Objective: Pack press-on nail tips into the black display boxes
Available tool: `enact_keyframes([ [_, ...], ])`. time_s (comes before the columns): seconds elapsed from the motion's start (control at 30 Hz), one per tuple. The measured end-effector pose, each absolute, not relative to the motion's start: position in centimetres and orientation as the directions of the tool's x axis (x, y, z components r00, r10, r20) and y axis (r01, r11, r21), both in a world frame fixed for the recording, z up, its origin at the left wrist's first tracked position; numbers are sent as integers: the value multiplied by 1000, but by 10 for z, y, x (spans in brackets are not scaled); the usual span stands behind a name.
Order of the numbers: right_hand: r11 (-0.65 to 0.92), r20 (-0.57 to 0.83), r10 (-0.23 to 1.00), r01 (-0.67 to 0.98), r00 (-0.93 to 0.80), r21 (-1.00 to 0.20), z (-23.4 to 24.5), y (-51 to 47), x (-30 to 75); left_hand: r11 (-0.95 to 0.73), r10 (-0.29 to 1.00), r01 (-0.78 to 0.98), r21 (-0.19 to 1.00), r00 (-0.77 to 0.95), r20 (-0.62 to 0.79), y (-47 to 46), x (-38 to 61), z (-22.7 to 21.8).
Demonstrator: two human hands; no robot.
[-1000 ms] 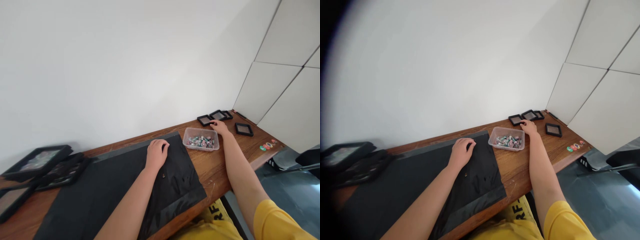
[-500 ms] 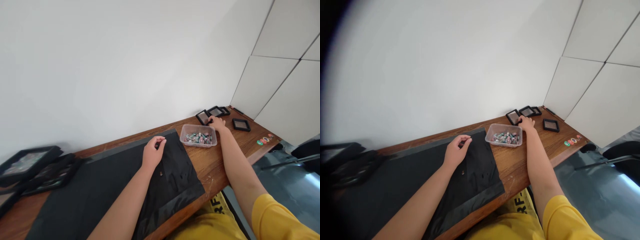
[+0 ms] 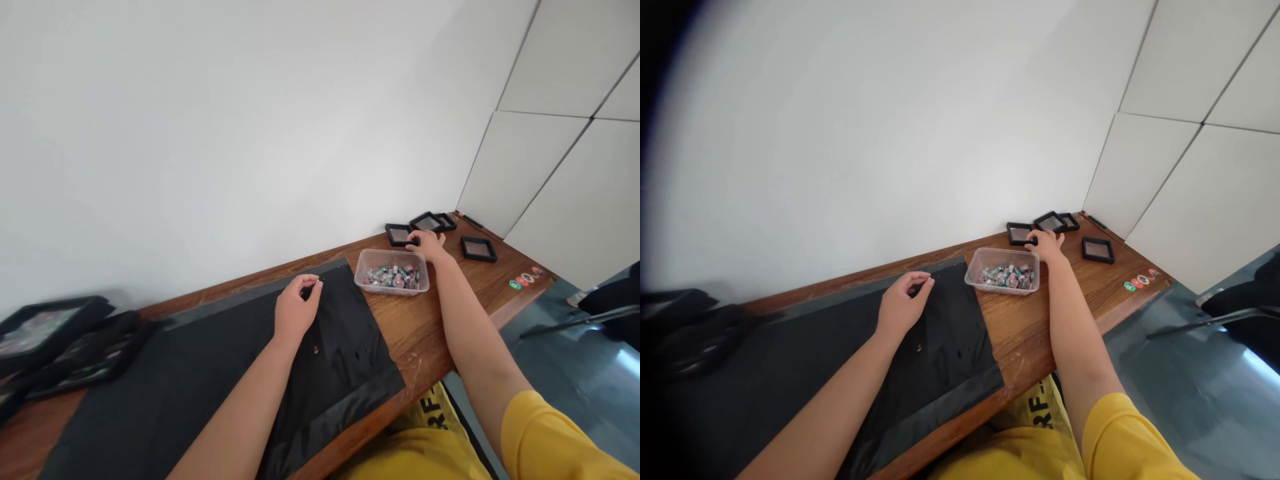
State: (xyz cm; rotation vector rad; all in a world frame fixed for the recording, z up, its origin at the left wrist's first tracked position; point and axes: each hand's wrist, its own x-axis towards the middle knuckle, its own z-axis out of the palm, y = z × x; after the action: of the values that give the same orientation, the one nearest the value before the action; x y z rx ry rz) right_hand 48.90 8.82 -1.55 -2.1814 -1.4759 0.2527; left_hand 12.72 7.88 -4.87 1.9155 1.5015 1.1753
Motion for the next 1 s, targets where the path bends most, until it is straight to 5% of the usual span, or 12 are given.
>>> enact_keyframes([
  [0.27, -35, 307, 901, 757, 306, -653, 17, 60, 496, -384, 916, 509, 771, 106, 387, 76, 130, -49],
  [0.43, 334, 449, 892, 603, 45, -725, 26, 50, 452, -426, 900, 452, 783, 124, 418, 71, 132, -47],
  [0.5, 428, 466, 880, 570, -86, -701, 29, 43, 427, -414, 910, 305, 858, 138, 390, 67, 134, -41],
  [0.6, 532, 491, 837, 565, -240, -631, 34, 31, 387, -225, 936, -130, 966, 246, 251, 58, 133, -28],
  [0.67, 580, 468, 813, 560, -348, -591, 37, 24, 366, -38, 886, -344, 938, 422, 190, 52, 130, -18],
  [0.8, 612, 401, 791, 581, -462, -537, 39, 17, 344, 191, 723, -387, 902, 677, 137, 49, 123, -12],
  [1.0, 598, 380, 799, 548, -467, -584, 38, 16, 340, 249, 742, -384, 889, 666, 80, 53, 121, -17],
])
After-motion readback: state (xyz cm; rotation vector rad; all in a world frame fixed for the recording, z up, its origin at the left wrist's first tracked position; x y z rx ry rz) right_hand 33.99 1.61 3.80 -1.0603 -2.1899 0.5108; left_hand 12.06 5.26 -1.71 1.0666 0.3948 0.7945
